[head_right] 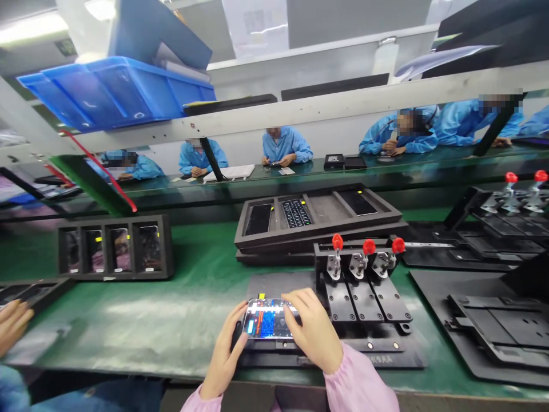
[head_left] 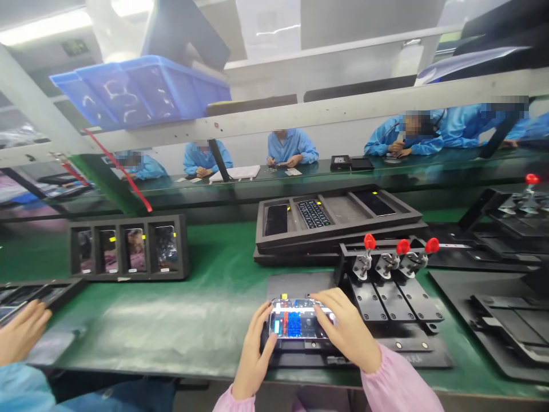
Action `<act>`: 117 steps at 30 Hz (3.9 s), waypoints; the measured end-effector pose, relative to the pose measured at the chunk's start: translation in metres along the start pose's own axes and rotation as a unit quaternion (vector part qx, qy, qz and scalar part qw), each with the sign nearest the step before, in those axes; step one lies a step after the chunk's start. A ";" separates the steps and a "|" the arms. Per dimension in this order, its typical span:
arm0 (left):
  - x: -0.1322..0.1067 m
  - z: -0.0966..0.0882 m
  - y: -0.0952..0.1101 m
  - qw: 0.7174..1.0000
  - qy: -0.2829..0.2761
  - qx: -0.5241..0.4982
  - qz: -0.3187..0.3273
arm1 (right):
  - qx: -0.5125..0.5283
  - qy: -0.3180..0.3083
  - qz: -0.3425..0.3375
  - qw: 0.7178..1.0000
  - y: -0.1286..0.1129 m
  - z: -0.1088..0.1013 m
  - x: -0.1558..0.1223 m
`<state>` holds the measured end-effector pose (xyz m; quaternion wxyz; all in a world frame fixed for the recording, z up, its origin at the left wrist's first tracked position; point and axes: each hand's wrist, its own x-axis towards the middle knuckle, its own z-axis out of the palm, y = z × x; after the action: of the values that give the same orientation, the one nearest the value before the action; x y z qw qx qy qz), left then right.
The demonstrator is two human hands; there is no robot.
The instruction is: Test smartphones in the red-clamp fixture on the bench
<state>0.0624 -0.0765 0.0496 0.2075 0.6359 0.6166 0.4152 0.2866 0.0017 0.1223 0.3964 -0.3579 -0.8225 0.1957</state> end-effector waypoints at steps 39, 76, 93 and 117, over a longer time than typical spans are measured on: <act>0.085 -0.015 0.009 0.996 -0.070 -0.044 0.033 | -0.123 -0.205 0.055 0.970 0.003 0.032 0.049; 0.078 -0.012 -0.020 0.979 -0.029 -0.201 0.004 | 0.087 -0.110 0.109 0.984 -0.010 0.017 0.016; 0.042 -0.007 -0.021 0.981 -0.055 -0.180 0.038 | 0.234 -0.110 0.119 0.958 -0.013 0.035 0.034; 0.018 0.021 0.017 0.992 0.100 -0.023 -0.077 | -0.060 0.019 -0.018 0.998 -0.025 0.036 -0.026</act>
<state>0.0877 -0.0566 0.0558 0.1908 0.5372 0.6716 0.4731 0.2587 -0.0355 0.1023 0.3930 -0.3700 -0.8314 0.1322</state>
